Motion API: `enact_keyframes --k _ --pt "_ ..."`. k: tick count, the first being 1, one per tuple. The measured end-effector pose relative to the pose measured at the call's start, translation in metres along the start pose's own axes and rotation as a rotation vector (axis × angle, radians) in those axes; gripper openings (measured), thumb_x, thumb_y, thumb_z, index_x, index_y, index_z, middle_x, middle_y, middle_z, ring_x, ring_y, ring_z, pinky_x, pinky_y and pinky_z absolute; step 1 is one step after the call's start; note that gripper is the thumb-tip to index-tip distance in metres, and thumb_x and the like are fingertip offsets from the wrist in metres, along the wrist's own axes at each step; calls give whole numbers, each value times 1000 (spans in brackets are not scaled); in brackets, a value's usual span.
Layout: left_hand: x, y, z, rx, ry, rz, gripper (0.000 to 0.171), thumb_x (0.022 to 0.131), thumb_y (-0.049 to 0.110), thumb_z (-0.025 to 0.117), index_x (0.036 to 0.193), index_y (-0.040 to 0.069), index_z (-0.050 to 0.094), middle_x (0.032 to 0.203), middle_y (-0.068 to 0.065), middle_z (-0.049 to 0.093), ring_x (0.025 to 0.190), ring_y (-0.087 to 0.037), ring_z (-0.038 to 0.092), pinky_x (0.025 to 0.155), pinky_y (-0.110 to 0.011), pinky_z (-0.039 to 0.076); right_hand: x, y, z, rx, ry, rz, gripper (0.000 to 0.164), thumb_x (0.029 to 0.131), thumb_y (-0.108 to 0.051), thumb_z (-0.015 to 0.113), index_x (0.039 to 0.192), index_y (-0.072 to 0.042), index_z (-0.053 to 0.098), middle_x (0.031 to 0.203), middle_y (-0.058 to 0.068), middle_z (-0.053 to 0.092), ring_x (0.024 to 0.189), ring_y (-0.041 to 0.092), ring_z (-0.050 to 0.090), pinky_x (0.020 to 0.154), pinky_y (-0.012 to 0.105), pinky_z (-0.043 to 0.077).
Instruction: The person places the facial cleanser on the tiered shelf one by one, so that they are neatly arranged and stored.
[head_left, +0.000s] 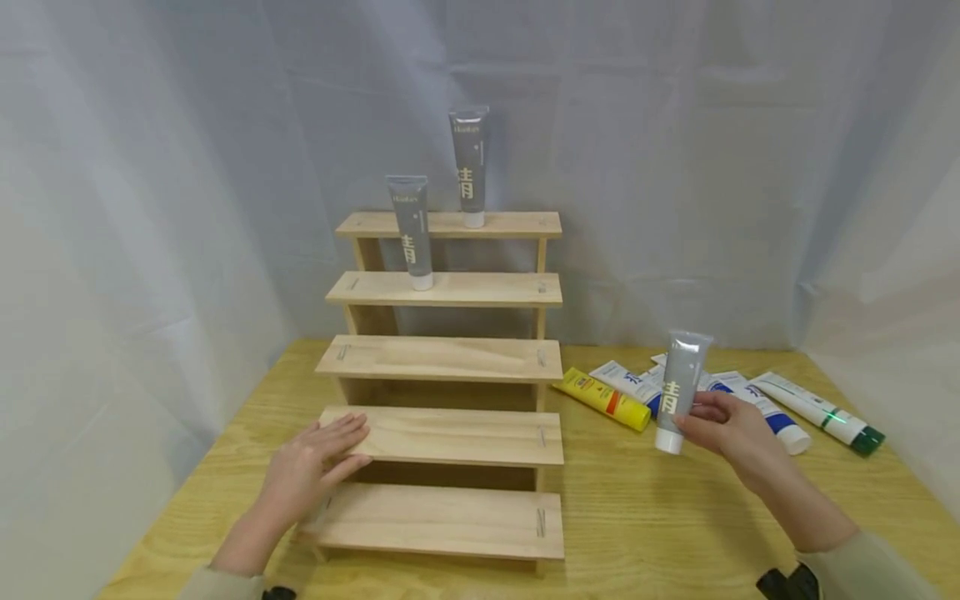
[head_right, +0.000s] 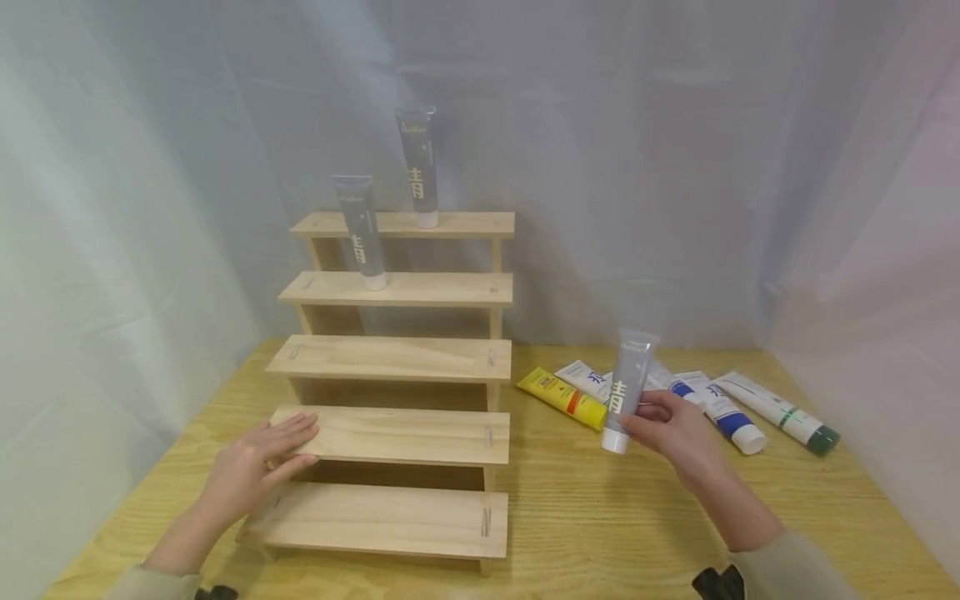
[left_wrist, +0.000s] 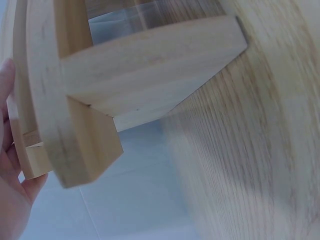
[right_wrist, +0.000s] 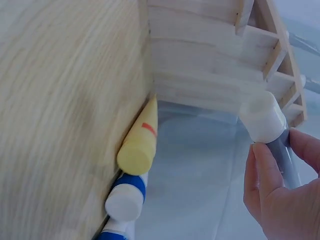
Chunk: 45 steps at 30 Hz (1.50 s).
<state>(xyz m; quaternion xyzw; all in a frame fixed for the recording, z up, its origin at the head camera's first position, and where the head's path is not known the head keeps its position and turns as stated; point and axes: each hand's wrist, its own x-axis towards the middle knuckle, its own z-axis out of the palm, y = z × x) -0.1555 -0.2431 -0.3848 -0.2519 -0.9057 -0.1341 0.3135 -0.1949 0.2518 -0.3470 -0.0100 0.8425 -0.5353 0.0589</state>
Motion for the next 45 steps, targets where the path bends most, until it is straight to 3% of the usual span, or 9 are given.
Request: enact_keyframes --k 7,15,22,26,30,38,45 --pt "0 0 0 0 0 1 41 74 34 67 101 3 66 108 -9 61 99 -25 58 85 -54 41 7 -18 9 26 7 -51 69 80 -35 65 128 4 35 118 22 48 97 21 52 80 31 49" --pt "0 0 0 0 -6 -3 41 73 33 67 101 3 66 109 -8 61 99 -24 57 85 -54 41 14 -35 18 116 -18 -135 62 83 -25 63 128 5 34 115 20 49 90 11 54 75 23 49" --pt "0 0 -1 -7 -3 -8 41 73 32 68 102 3 66 109 -8 60 100 -25 57 85 -54 41 26 -50 25 140 1 -143 71 77 -34 68 130 1 36 121 19 48 104 26 50 89 36 44" --pt "0 0 -1 -8 -3 -6 41 73 32 68 102 3 66 110 -8 60 100 -24 57 85 -54 41 41 -50 30 209 1 -211 68 75 -32 71 128 -1 41 118 16 51 104 27 50 90 39 43" --pt "0 0 0 -7 -3 -1 41 73 32 68 102 3 66 110 -7 60 100 -24 57 85 -54 41 35 -74 39 182 21 -196 70 76 -33 70 129 0 39 121 18 49 108 29 48 93 42 39" --pt "0 1 0 1 4 2 41 72 33 68 101 3 66 108 -7 61 99 -23 58 85 -53 41 42 -103 53 248 26 -224 58 78 -17 69 126 0 43 118 16 52 105 24 51 86 31 46" --pt "0 1 0 -8 -11 -14 40 72 30 69 102 3 66 110 -7 60 101 -23 57 86 -54 40 55 -122 62 262 55 -265 55 77 -15 70 124 -1 46 116 16 54 103 24 52 90 35 44"
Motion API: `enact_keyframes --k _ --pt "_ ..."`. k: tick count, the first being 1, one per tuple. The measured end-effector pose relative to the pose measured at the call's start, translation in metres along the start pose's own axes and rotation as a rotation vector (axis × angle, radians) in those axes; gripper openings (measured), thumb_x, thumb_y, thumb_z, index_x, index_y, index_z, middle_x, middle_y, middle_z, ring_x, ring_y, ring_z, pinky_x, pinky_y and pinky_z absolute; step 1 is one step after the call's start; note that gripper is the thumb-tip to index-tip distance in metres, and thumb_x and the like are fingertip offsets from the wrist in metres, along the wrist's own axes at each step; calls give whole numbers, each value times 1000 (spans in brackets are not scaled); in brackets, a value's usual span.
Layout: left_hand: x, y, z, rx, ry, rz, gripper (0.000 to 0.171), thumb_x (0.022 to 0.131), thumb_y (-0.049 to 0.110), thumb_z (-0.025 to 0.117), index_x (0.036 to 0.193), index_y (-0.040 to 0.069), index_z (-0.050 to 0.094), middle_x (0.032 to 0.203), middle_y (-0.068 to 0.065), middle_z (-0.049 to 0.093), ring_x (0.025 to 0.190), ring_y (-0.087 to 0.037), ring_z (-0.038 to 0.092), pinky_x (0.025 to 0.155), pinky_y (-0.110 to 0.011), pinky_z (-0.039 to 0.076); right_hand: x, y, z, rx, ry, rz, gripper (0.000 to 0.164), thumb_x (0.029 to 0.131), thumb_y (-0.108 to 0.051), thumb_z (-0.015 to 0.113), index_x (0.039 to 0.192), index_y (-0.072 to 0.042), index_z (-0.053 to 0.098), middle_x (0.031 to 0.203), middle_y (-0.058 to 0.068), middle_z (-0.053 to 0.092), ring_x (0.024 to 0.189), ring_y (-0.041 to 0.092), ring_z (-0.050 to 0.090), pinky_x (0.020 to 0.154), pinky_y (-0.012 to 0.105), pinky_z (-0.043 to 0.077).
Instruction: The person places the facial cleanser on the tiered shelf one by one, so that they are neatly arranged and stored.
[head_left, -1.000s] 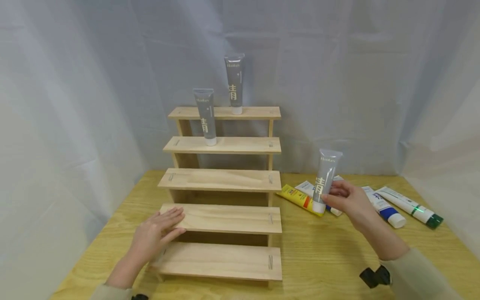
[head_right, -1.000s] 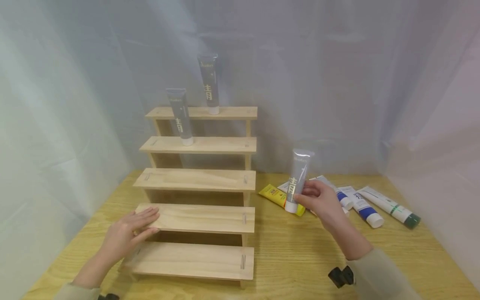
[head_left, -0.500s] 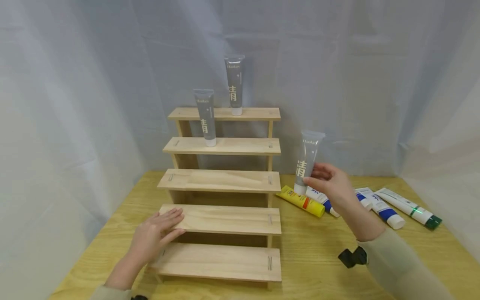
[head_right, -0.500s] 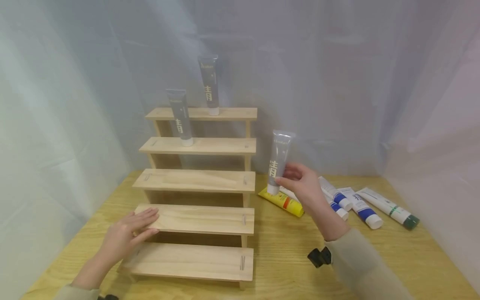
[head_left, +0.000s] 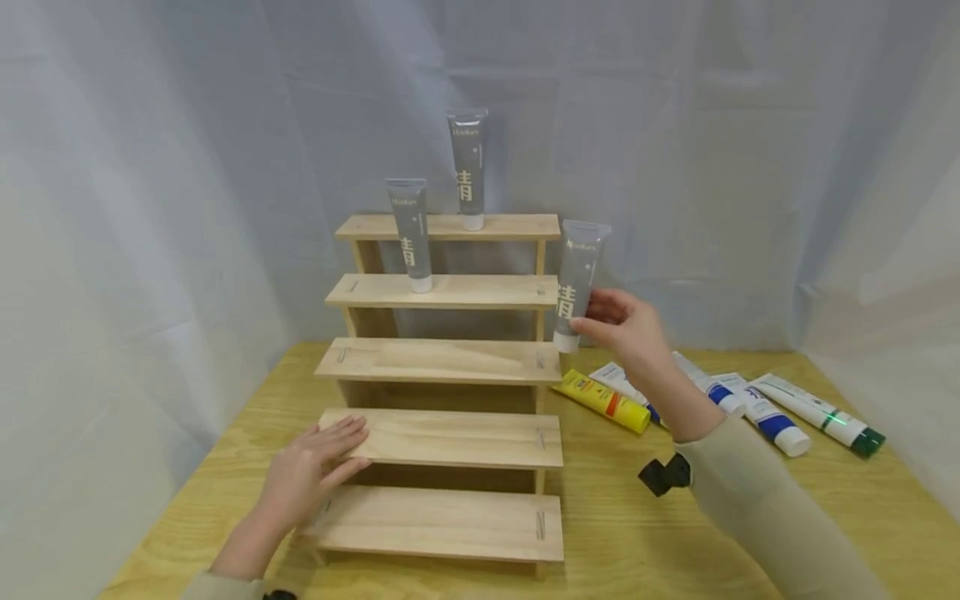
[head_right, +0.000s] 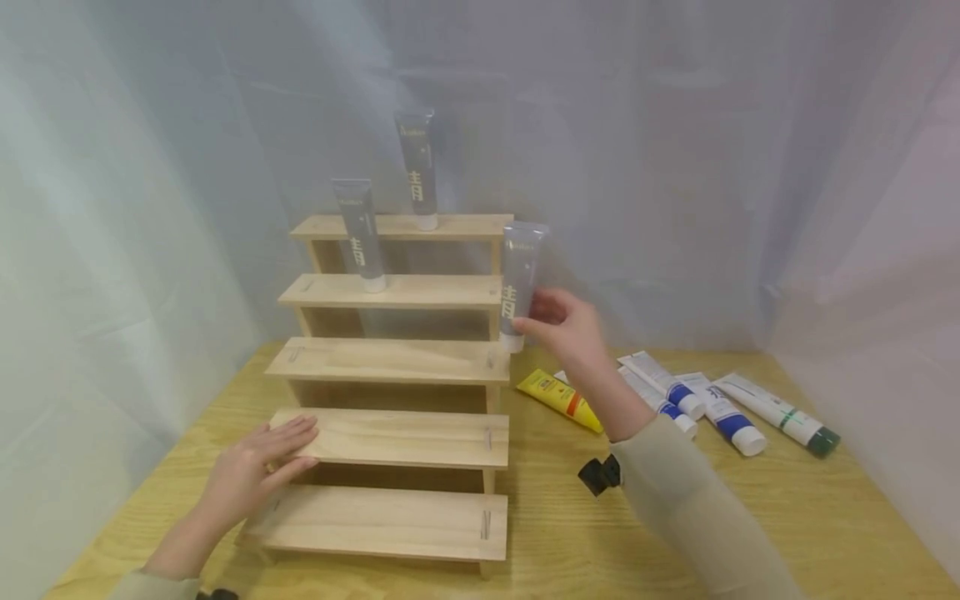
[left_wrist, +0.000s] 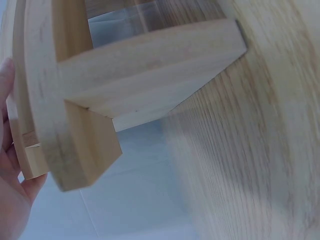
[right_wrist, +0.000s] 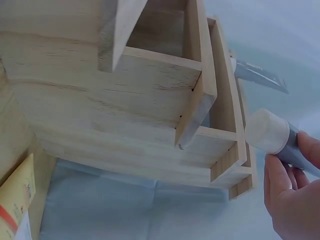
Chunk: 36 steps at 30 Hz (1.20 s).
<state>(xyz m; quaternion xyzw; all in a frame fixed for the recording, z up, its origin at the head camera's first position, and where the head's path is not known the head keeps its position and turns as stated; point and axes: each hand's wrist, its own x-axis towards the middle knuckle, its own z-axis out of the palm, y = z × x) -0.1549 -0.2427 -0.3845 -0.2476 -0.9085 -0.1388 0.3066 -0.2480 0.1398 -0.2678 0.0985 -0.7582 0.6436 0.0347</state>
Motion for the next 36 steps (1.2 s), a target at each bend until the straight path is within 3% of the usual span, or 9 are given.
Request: enact_keyframes --k 9,13,17,20,25,29,31,33,36 --pt "-1 -1 -1 2 9 6 40 72 31 69 102 3 66 109 -7 61 100 -23 57 85 -53 41 14 -23 18 8 33 -61 50 79 -10 67 124 0 48 116 17 55 101 19 53 88 30 43" --pt "-1 0 -2 0 9 4 40 72 30 69 102 3 66 109 -7 61 100 -23 57 85 -53 41 24 -21 23 113 37 -116 45 78 -5 67 120 1 52 111 17 59 98 19 56 83 29 46" --pt "-1 0 -2 -2 6 -1 40 71 29 70 102 3 66 109 -7 61 100 -23 57 85 -53 41 102 51 20 212 35 -216 50 68 -14 77 114 -9 59 103 8 64 95 17 59 75 27 50" --pt "-1 0 -2 0 4 -5 40 72 29 70 102 3 66 110 -7 61 100 -23 57 86 -53 40 155 91 23 192 74 -238 57 63 -19 81 115 -15 58 104 5 63 95 16 59 73 25 51" --pt "-1 0 -1 -1 4 -6 40 72 30 69 102 4 66 110 -8 60 101 -23 57 87 -53 39 155 75 36 244 77 -234 54 67 -6 77 116 -9 55 107 11 62 98 20 58 77 28 51" --pt "-1 1 -1 1 7 3 40 72 31 69 101 3 66 110 -8 60 100 -24 57 87 -53 40 184 97 43 214 104 -288 52 66 -13 78 114 -13 56 107 8 62 97 21 58 75 29 51" --pt "0 0 -1 3 11 7 40 72 31 69 100 3 66 109 -9 61 100 -25 57 86 -53 40 217 131 45 200 116 -383 53 64 -24 80 111 -19 58 104 4 63 94 18 59 70 28 53" --pt "0 0 -1 4 14 10 40 72 32 69 100 3 66 108 -9 61 99 -24 57 86 -53 40 234 144 49 208 129 -413 54 62 -24 81 111 -20 58 104 4 63 94 19 59 69 32 53" --pt "0 0 0 5 17 12 41 71 32 69 100 3 66 108 -8 61 99 -24 57 86 -52 40 243 150 55 244 128 -473 53 62 -24 81 110 -19 58 102 4 63 93 20 60 69 32 53"
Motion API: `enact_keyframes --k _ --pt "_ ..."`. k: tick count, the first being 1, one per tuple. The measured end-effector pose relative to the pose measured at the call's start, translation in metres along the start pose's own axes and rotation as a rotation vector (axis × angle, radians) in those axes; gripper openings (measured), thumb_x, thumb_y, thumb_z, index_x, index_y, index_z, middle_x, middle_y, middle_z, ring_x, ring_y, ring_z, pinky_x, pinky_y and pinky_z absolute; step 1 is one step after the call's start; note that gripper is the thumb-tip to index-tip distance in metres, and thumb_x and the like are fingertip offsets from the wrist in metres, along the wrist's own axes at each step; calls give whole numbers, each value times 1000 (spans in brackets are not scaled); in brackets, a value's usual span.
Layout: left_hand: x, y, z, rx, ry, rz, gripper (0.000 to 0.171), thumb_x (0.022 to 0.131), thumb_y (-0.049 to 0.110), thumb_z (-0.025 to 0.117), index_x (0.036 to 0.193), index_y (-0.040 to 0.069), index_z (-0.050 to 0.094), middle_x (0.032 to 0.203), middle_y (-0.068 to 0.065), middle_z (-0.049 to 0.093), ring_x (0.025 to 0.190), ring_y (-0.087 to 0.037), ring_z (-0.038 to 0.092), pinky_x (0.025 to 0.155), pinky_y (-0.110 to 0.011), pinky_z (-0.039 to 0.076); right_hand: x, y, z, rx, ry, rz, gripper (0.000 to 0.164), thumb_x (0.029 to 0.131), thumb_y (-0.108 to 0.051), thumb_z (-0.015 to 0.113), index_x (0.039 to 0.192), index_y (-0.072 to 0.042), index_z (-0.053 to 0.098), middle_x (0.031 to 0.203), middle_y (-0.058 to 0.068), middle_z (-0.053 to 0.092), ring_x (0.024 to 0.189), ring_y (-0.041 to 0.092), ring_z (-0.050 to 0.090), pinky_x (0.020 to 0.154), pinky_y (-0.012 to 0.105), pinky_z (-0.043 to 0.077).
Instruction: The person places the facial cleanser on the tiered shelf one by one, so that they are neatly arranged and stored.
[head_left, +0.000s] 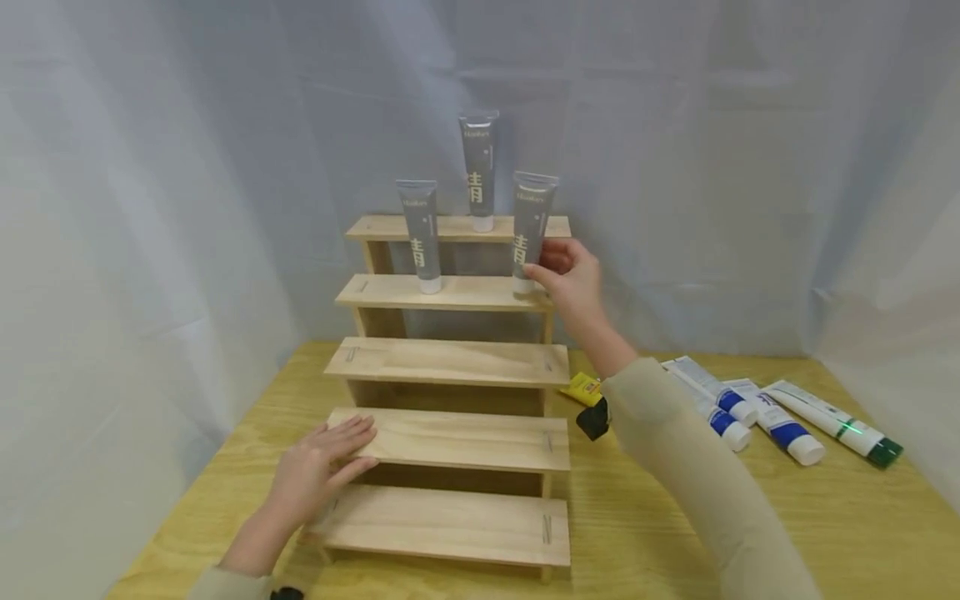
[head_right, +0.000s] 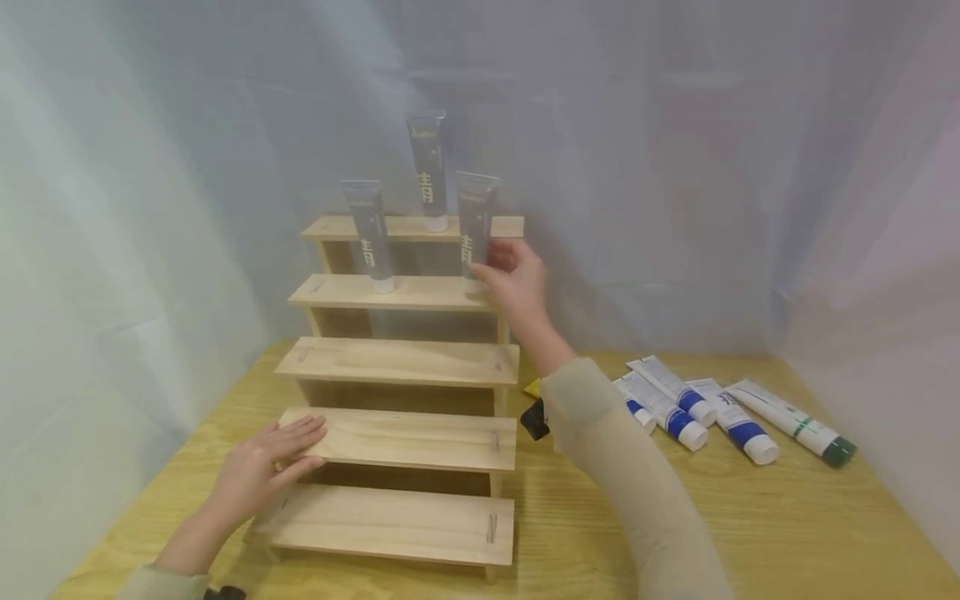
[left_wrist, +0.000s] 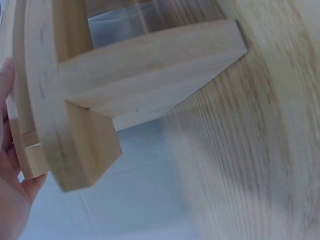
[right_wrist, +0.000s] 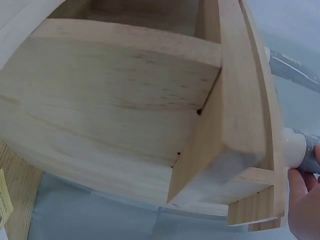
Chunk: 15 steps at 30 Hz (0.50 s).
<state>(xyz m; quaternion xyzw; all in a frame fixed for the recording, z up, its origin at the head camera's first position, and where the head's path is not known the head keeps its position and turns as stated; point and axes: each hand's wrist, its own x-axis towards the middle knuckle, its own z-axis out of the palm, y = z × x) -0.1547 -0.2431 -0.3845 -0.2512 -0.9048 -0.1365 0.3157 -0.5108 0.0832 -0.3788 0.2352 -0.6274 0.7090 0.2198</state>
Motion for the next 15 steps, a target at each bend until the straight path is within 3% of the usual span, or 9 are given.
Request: enact_keyframes --k 3,8,10,12,15 --pt "1 0 1 -2 1 1 41 72 33 69 100 3 66 109 -8 61 100 -23 57 86 -52 41 -12 -36 8 10 19 30 49 62 -20 81 107 -15 59 101 6 64 91 19 60 71 27 52" --pt "2 1 3 -6 6 5 41 71 33 69 100 4 67 109 -8 61 100 -23 57 86 -52 41 -59 -172 34 -53 56 173 37 70 2 73 103 1 57 100 16 62 92 22 60 75 25 51" --pt "2 2 3 -9 4 4 41 71 33 69 100 4 67 109 -8 61 100 -23 57 86 -52 41 -75 -215 43 -90 57 196 34 73 6 68 103 6 54 101 20 61 93 24 59 78 26 49" --pt "2 3 3 -12 1 1 40 71 32 69 100 4 67 109 -8 61 100 -23 57 86 -52 41 -83 -233 46 -109 54 201 32 74 9 65 103 10 53 102 23 59 93 26 58 79 26 49" --pt "2 3 3 -13 -1 -3 40 71 32 69 100 4 67 109 -7 61 100 -23 57 86 -52 40 -83 -230 47 -117 54 189 35 73 9 66 105 10 53 104 24 59 94 27 58 80 27 49"
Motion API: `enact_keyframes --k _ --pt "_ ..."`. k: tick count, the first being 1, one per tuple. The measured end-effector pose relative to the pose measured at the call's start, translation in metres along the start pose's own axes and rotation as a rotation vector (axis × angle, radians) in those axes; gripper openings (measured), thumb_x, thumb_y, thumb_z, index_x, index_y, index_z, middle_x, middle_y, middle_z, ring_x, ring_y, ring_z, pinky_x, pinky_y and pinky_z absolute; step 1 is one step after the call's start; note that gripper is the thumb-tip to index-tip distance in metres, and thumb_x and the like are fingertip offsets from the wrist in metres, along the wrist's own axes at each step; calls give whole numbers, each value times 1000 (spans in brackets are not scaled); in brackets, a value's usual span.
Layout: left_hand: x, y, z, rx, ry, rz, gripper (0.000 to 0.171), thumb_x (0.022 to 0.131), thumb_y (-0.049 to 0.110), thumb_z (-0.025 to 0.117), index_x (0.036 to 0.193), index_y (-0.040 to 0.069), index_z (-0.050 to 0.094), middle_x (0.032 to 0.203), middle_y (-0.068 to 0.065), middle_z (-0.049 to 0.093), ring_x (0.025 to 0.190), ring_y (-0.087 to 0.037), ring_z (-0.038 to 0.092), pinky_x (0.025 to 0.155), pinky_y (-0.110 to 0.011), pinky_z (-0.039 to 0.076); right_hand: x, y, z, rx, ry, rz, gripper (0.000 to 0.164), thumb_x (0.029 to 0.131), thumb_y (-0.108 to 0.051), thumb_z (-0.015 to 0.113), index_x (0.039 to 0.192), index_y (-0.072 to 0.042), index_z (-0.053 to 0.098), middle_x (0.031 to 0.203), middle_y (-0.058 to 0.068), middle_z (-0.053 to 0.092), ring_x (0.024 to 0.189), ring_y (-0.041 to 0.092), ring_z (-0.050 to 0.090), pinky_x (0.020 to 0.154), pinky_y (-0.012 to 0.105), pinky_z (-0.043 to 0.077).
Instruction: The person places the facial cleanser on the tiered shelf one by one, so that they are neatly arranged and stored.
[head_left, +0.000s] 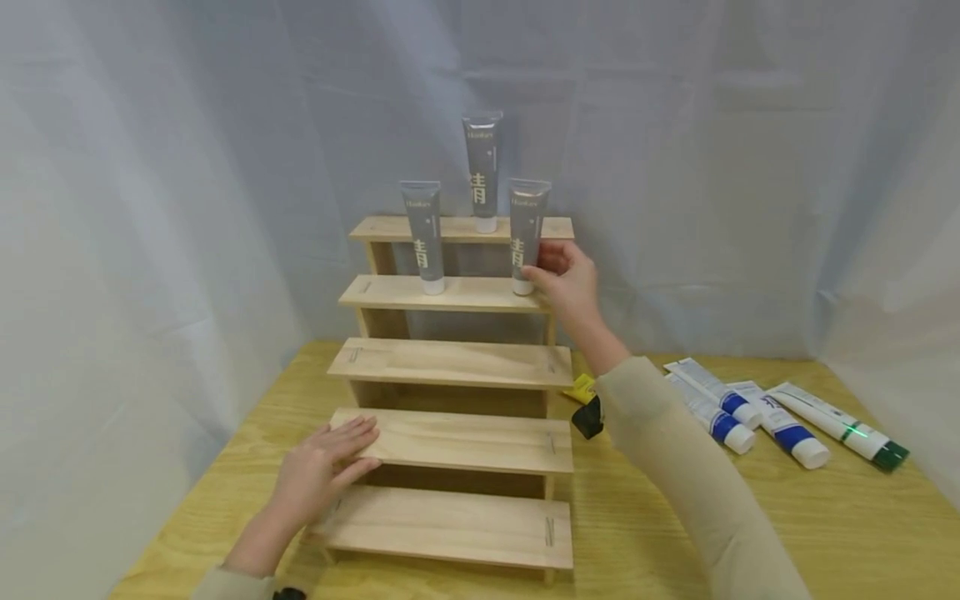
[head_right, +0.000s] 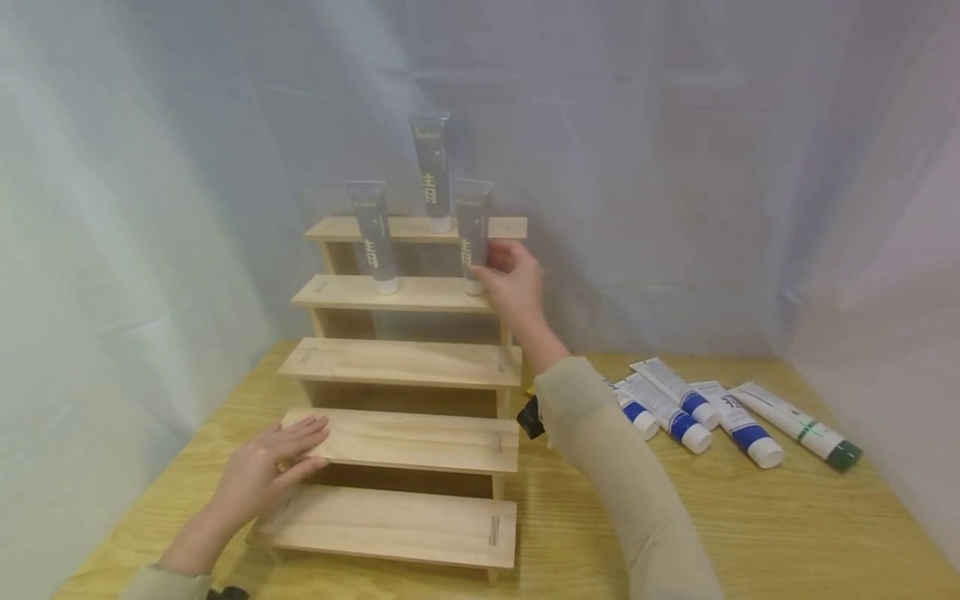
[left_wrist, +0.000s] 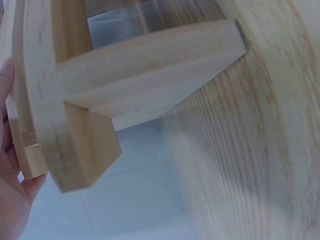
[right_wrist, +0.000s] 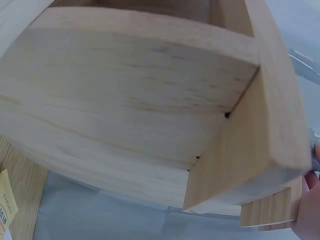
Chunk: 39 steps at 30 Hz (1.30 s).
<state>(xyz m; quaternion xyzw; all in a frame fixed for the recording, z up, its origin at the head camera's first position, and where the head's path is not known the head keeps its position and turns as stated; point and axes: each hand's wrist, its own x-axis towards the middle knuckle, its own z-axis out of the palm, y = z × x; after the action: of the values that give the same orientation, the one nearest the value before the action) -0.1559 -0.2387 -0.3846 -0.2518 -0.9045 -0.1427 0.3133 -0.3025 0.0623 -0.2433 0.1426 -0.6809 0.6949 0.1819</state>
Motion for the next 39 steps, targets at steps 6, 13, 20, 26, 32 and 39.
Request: enact_keyframes --k 6,13,20,26,32,39 --pt "0 0 0 8 -4 -4 41 71 32 69 100 4 66 109 -7 61 100 -23 57 87 -52 40 27 53 0 -14 9 -101 34 71 2 71 102 2 57 98 15 62 89 20 60 78 26 50" --pt "0 -1 -1 6 -3 -3 40 71 30 70 101 3 66 109 -8 61 100 -23 57 87 -53 40 23 43 2 -26 2 -99 33 72 4 69 102 5 56 100 18 61 91 23 59 80 27 49" --pt "0 -3 0 2 -10 -10 40 73 31 69 102 3 66 110 -8 60 101 -23 56 87 -53 39 12 20 3 -65 -28 -54 33 75 6 66 106 8 53 105 21 59 96 24 58 82 25 48" --pt "0 -4 1 5 0 -2 41 73 31 68 102 3 66 110 -8 60 101 -23 57 86 -53 40 13 19 3 -102 -48 -60 34 77 4 65 108 8 52 106 20 59 98 24 57 82 24 47" --pt "1 -5 0 9 2 4 41 73 33 68 101 3 66 110 -7 61 100 -23 57 86 -52 41 13 18 2 -94 -64 -48 36 78 3 64 110 8 50 109 22 57 101 26 55 85 25 46" --pt "1 -4 2 11 12 15 42 74 35 67 100 3 67 109 -7 61 99 -23 58 86 -53 41 12 22 -2 -96 -57 -48 36 76 0 67 109 7 52 107 20 58 99 26 56 84 27 47"
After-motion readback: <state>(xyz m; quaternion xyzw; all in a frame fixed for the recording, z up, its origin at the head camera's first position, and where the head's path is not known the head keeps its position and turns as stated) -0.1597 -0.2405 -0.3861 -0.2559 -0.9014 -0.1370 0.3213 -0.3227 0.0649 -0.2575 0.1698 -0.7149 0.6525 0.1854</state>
